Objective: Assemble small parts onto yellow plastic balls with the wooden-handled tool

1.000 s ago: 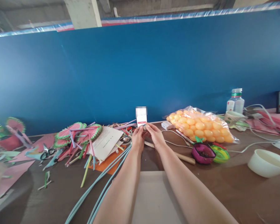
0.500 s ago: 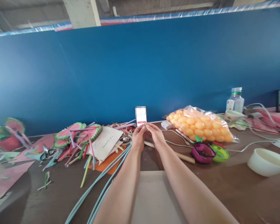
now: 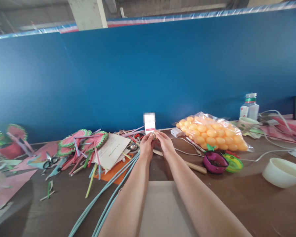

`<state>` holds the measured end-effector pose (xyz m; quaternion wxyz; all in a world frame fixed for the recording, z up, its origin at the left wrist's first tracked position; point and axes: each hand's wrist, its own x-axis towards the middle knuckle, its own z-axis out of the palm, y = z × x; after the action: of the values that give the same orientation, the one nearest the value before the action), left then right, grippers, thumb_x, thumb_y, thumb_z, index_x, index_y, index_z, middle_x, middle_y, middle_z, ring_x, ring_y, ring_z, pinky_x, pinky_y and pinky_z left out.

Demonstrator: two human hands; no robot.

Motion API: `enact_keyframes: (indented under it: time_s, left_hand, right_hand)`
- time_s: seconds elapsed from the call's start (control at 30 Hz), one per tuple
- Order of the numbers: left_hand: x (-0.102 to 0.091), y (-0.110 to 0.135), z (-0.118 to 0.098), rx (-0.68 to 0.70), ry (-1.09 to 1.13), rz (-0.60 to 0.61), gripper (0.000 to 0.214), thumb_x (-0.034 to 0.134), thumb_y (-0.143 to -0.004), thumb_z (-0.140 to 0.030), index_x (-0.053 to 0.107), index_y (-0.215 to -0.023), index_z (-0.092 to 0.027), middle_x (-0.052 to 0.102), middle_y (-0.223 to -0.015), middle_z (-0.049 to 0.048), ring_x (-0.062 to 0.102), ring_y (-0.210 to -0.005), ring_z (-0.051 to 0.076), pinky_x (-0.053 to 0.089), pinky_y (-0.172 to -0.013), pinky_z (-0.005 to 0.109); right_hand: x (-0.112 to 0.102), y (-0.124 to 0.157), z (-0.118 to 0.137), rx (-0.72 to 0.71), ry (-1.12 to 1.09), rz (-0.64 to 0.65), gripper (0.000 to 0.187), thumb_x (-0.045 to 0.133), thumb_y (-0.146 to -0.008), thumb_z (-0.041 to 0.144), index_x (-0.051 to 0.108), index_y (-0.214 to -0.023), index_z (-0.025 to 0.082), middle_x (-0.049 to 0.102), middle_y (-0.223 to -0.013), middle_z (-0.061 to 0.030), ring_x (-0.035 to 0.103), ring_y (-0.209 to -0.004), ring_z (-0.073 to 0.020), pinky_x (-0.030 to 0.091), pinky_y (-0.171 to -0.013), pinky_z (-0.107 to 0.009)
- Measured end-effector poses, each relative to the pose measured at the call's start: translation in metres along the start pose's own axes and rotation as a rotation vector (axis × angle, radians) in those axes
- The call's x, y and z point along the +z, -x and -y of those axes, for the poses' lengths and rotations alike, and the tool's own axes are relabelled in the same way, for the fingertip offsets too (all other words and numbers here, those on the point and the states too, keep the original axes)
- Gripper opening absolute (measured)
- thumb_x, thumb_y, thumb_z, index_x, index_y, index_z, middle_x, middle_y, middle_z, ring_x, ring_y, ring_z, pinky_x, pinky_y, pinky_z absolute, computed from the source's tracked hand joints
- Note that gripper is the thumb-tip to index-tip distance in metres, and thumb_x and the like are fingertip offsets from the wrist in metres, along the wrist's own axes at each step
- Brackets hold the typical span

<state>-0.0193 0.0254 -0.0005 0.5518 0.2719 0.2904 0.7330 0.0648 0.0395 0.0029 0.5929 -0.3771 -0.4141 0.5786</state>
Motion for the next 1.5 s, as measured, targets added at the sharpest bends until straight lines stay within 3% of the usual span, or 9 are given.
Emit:
enact_keyframes:
  time_s: [0.17,0.4,0.67,0.93,1.1,1.3,1.5]
  left_hand:
    - [0.000,0.000,0.000,-0.011,-0.027,0.011,0.030,0.081,-0.064,-0.028,0.070,-0.087,-0.012,0.070,-0.084,0.0074,0.065,-0.076,0.015,0.051,-0.081,0.032]
    - [-0.002,-0.002,0.000,-0.025,0.031,-0.033,0.025,0.079,-0.068,-0.027,0.068,-0.085,-0.013,0.069,-0.087,0.0085,0.066,-0.080,0.016,0.051,-0.084,0.034]
    - [-0.003,-0.002,0.000,-0.055,0.085,-0.090,0.016,0.073,-0.074,-0.023,0.066,-0.084,-0.013,0.069,-0.087,0.0087,0.065,-0.077,0.015,0.052,-0.078,0.030]
    - [-0.004,-0.004,0.002,-0.040,0.103,-0.122,0.022,0.069,-0.079,-0.031,0.069,-0.087,-0.011,0.069,-0.088,0.0102,0.065,-0.075,0.016,0.053,-0.078,0.030]
    - [-0.002,-0.002,0.001,-0.060,0.090,-0.089,0.029,0.069,-0.079,-0.038,0.068,-0.090,-0.011,0.068,-0.082,0.0083,0.063,-0.069,0.015,0.053,-0.072,0.030]
    - [-0.003,-0.003,-0.001,-0.073,0.139,-0.071,0.022,0.070,-0.078,-0.030,0.067,-0.086,-0.010,0.067,-0.078,0.0069,0.062,-0.064,0.012,0.052,-0.066,0.024]
    - [-0.003,-0.002,-0.003,-0.091,0.151,-0.079,0.020,0.062,-0.086,-0.028,0.067,-0.089,-0.009,0.069,-0.083,0.0089,0.065,-0.070,0.014,0.053,-0.068,0.026]
  right_hand:
    - [-0.001,-0.001,0.001,-0.006,-0.016,0.003,0.038,0.073,-0.062,0.042,0.072,-0.093,0.021,0.074,-0.090,-0.0045,0.067,-0.085,-0.0222,0.051,-0.067,-0.030]
    - [-0.001,-0.002,-0.002,-0.006,0.018,-0.032,0.044,0.067,-0.069,0.051,0.072,-0.100,0.021,0.074,-0.097,-0.0059,0.067,-0.087,-0.0234,0.052,-0.065,-0.031]
    - [0.001,0.002,0.000,0.017,0.020,0.034,0.042,0.071,-0.067,0.050,0.070,-0.099,0.022,0.073,-0.099,-0.0050,0.067,-0.089,-0.0220,0.053,-0.072,-0.033]
    - [0.003,-0.001,-0.009,-0.178,0.180,0.109,0.046,0.077,-0.060,0.032,0.067,-0.104,0.023,0.071,-0.104,-0.0040,0.065,-0.098,-0.0208,0.050,-0.091,-0.038]
    - [0.002,-0.003,-0.012,-0.193,0.200,0.097,0.045,0.076,-0.062,0.032,0.066,-0.104,0.022,0.072,-0.102,-0.0054,0.066,-0.095,-0.0214,0.050,-0.089,-0.037]
    - [0.002,0.001,-0.008,-0.184,0.231,0.127,0.047,0.078,-0.061,0.032,0.066,-0.106,0.022,0.071,-0.105,-0.0046,0.066,-0.096,-0.0205,0.050,-0.091,-0.036]
    - [0.001,-0.001,-0.008,-0.154,0.200,0.114,0.042,0.076,-0.066,0.041,0.068,-0.102,0.021,0.072,-0.105,-0.0062,0.066,-0.097,-0.0216,0.053,-0.085,-0.036]
